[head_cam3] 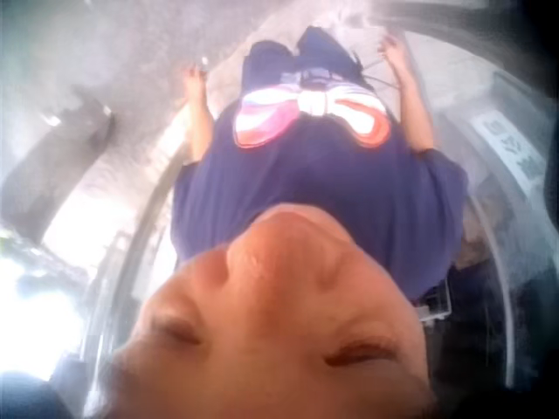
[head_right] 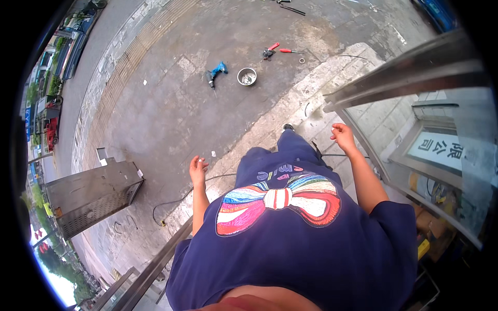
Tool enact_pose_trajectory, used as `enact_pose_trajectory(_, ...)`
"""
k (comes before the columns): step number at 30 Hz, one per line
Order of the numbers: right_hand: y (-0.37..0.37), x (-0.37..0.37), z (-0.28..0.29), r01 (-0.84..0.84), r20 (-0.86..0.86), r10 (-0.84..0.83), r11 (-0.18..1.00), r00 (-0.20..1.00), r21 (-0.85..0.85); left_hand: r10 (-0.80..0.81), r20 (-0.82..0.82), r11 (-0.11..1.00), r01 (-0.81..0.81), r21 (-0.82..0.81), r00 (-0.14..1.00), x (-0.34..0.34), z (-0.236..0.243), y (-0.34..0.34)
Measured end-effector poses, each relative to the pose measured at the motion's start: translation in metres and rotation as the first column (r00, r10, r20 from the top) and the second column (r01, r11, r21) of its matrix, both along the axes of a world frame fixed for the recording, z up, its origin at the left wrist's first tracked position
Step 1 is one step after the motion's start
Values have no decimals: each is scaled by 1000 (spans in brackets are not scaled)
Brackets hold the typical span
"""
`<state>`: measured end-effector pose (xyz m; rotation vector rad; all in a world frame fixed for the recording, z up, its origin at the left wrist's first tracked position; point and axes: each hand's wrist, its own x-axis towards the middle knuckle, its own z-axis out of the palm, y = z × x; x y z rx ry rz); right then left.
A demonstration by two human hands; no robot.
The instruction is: The person uses a cordless drill and a screwdriver to remove screws and detach metal brackets from a black metal frame. They collect the removed screws in a metal bowl and place the detached parts on the ground.
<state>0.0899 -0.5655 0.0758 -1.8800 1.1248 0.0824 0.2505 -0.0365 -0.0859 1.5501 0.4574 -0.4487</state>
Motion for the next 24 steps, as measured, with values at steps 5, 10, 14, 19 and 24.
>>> enact_pose_trajectory(5, 28, 212, -79, -46, 137, 30, 993, 990, 109, 51, -193, 967, 0, 256, 980, 139, -86, 99)
enact_pose_trajectory(10, 12, 387, -132, -42, 55, 36, 993, 998, 107, 199, -271, 911, -76, 405, 942, 294, -165, 144)
enact_pose_trajectory(14, 46, 539, -236, -23, 105, 6, 987, 994, 157, -50, -181, 752, 156, 641, 982, 502, -247, 158)
enact_pose_trajectory(19, 115, 696, -347, -51, 64, 26, 906, 998, 420, -382, -327, 609, 502, 614, 864, 737, -341, 29)
enact_pose_trajectory(24, 113, 822, -463, -50, 48, 29, 846, 998, 530, -444, -392, 506, 587, 632, 806, 869, -489, -93)
